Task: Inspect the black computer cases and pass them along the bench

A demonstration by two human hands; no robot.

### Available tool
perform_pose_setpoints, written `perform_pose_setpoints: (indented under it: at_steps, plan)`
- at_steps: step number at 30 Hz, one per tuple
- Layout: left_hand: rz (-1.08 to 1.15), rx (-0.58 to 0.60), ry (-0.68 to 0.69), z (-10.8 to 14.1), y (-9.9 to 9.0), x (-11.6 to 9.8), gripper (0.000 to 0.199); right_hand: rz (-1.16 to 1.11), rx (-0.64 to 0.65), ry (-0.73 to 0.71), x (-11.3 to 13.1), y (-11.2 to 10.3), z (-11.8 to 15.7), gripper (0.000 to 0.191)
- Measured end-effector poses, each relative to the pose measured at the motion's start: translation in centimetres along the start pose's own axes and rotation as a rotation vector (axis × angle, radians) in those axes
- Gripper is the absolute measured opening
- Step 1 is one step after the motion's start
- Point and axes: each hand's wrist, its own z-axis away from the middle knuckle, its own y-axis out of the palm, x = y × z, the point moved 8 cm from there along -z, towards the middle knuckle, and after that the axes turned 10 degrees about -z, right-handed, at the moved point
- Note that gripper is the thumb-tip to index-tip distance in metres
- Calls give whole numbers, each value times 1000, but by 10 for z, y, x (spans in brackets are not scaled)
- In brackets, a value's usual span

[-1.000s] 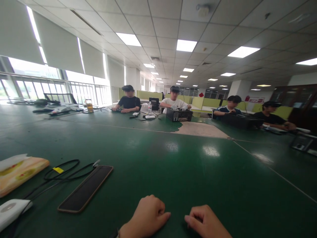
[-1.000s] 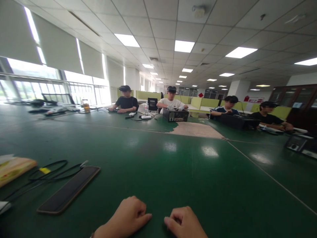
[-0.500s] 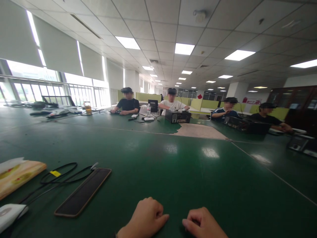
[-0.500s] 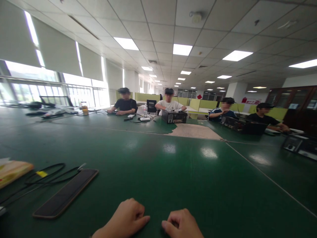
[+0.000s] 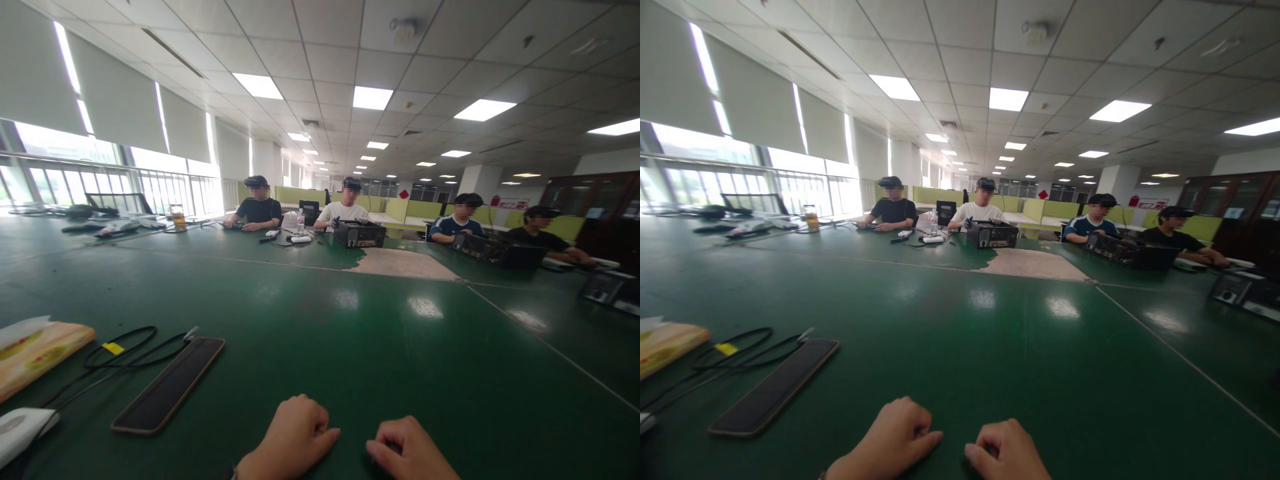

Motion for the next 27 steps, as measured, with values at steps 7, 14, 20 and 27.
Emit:
perform_pose_setpoints:
  at_steps: [7,14,20,27]
  plan:
    - [-19,1,6,0,1,1,39,13,-12,-28,-2,-1,1,35]
    - [-13,10,-12,0,-3,-1,39,-18,-4,-21,-2,-1,-1,36]
    - [-16,17,-12,1,-6,-4,38,-8,0,-43,2,-1,2,36]
    - [-37,16,5,2,-4,-3,39,-14,4,-19,3,-1,1,35]
